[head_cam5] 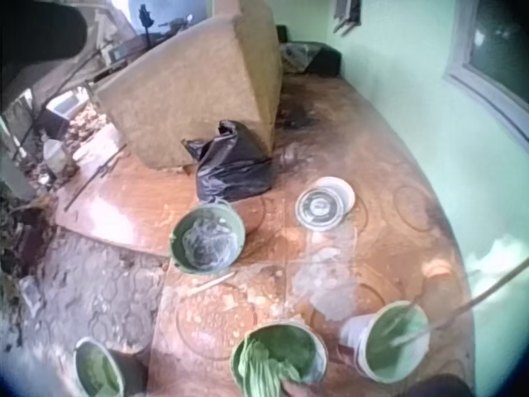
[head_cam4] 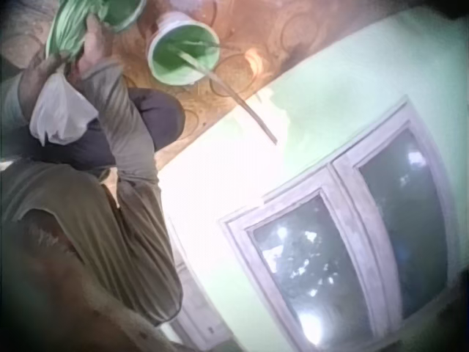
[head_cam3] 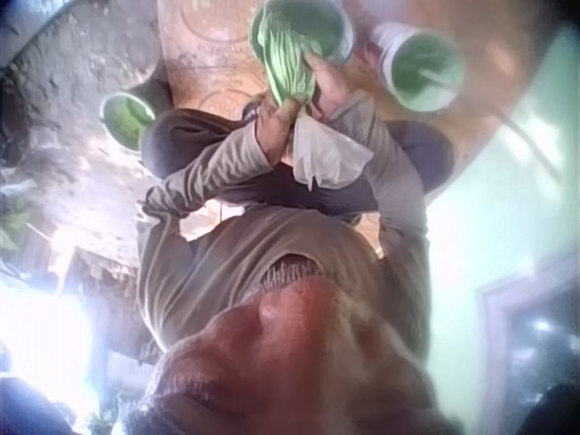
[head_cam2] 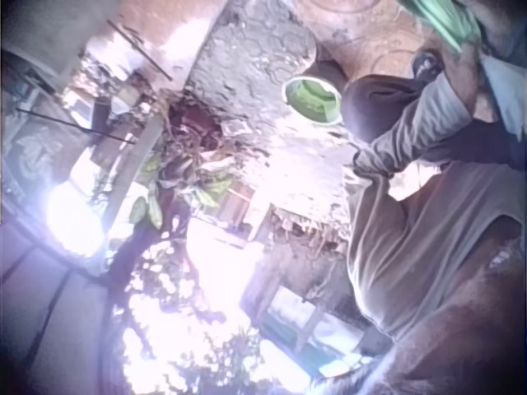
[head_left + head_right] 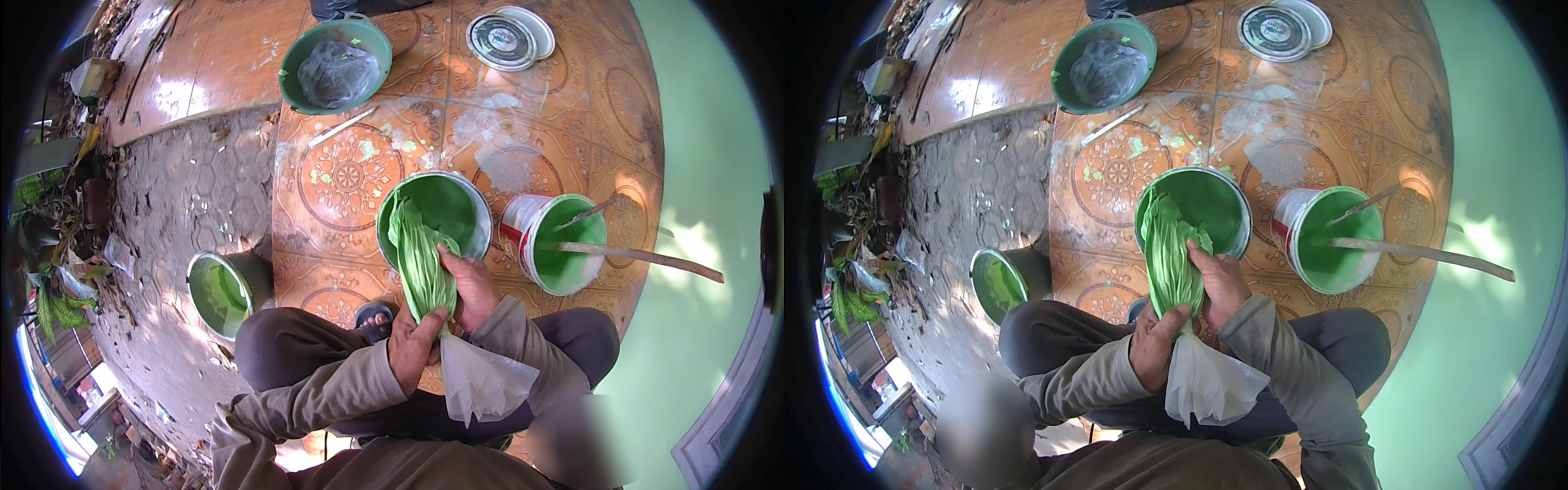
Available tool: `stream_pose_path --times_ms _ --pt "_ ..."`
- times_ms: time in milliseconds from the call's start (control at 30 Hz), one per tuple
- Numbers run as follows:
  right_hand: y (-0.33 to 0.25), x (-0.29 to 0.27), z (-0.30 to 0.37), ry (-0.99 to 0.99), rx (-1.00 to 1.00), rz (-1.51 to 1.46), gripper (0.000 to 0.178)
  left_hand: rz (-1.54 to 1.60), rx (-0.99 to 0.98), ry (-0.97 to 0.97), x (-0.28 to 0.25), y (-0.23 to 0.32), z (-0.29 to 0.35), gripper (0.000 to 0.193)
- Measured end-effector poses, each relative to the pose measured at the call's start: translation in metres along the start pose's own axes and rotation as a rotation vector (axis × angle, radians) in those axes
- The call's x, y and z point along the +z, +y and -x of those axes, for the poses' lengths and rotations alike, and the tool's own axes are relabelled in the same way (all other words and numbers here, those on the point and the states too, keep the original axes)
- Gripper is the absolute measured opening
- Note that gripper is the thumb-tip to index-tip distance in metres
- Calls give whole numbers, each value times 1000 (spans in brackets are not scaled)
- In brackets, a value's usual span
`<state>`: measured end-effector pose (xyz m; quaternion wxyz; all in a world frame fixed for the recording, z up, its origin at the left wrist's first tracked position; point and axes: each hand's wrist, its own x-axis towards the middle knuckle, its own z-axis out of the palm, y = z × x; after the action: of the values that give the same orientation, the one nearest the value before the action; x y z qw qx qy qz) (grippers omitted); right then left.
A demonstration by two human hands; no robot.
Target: The person sits on a tiled floor and stirs green paint in a bucket using a wooden stick. They then pick up a green cloth, dip it into the paint, and squeeze it to mix the paint into the fabric.
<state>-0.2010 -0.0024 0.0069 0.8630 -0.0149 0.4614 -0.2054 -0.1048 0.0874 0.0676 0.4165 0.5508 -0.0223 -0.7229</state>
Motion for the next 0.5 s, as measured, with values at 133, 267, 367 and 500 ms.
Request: stream_pose_path --times_ms 133,267,367,500 --pt "4 -5 -9 52 16 15 31 -5 -22 93 5 0 4 18" --pt "4 -10 -14 57 43 19 28 -96 94 34 -1 -14 8 18" --pt "5 -13 -19 64 37 28 26 55 11 20 0 -16 10 19" --pt "4 -14 -24 99 18 91 25 179 4 -24 -1 -26 13 19"
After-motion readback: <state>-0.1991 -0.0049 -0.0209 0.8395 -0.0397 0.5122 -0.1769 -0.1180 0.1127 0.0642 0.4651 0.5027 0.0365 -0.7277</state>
